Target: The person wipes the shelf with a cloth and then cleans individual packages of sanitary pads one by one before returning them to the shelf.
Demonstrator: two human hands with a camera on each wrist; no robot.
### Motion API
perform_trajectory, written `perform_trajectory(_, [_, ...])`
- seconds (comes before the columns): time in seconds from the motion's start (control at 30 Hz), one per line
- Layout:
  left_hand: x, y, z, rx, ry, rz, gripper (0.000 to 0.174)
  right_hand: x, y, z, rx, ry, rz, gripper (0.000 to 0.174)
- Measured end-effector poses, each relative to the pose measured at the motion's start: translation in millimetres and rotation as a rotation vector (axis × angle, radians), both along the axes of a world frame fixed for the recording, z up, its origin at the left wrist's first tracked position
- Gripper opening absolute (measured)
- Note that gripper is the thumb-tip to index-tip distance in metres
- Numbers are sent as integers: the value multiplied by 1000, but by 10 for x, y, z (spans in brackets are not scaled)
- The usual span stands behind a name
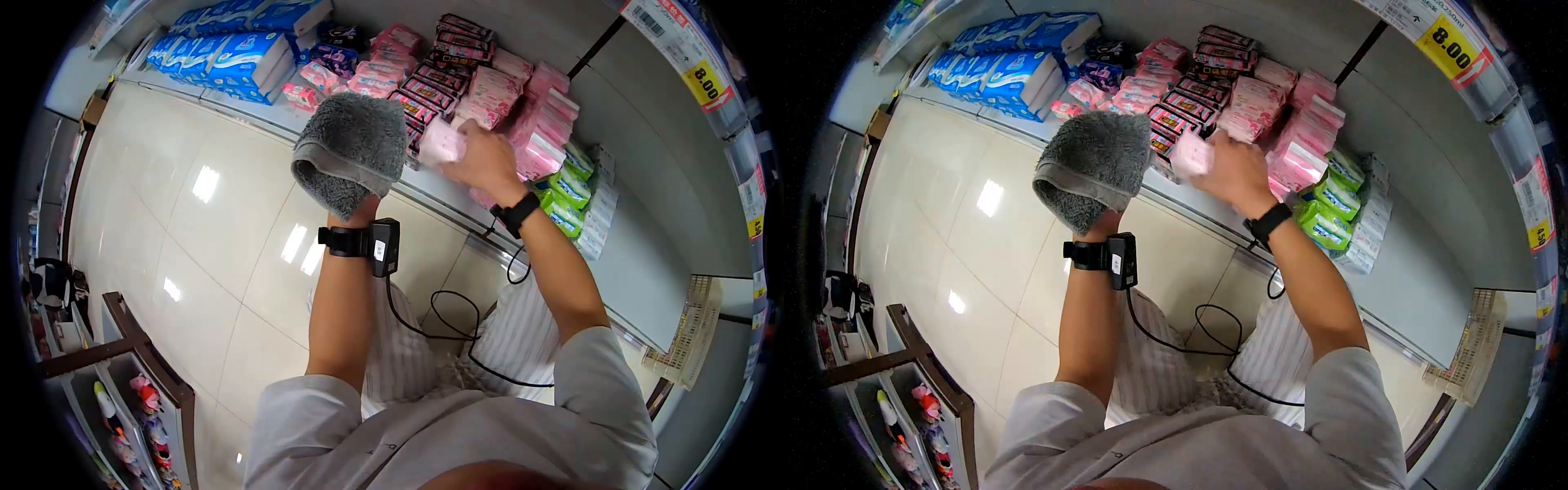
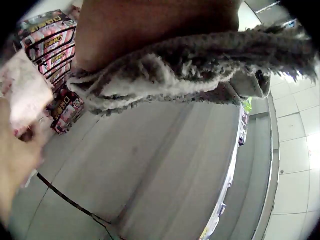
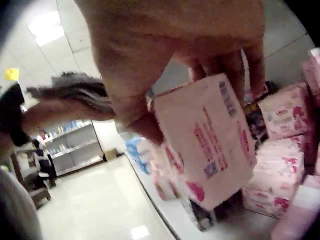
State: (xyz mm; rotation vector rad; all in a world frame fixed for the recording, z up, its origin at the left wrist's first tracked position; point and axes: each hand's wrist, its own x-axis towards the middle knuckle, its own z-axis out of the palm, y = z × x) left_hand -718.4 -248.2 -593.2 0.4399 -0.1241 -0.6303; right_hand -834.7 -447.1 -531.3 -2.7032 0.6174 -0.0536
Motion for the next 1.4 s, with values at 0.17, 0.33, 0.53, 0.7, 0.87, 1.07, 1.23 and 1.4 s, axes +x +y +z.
perform_trajectory(0.17, [-138, -523, 29, -26, -30, -96, 53, -35, 126, 244, -103, -725, -68, 61])
perform_trajectory(0.33, [-249, -790, -50, -11, -41, -140, 53, -35, 383, 154, -49, -902, 162, 63])
perform_trajectory(0.53, [-120, -544, -167, 17, -79, -166, 54, -129, 625, 176, 112, -1107, 236, 56])
perform_trajectory(0.7, [-166, -624, -235, 0, -56, -177, 54, -38, 329, 151, 1192, -862, -94, 36])
perform_trajectory(0.87, [-226, -897, -260, -26, -32, -179, 55, 12, 173, 226, -188, -970, -103, 44])
perform_trajectory(1.07, [-189, -975, -296, -40, -22, -179, 56, -97, 377, 298, 232, -781, 105, 69])
perform_trajectory(1.23, [-201, -1031, -320, -49, -1, -174, 56, -42, 127, 231, 426, -708, -3, 67])
perform_trajectory(1.4, [-272, -1145, -309, 0, 111, -63, 57, -102, -72, 199, 370, -582, 31, 54])
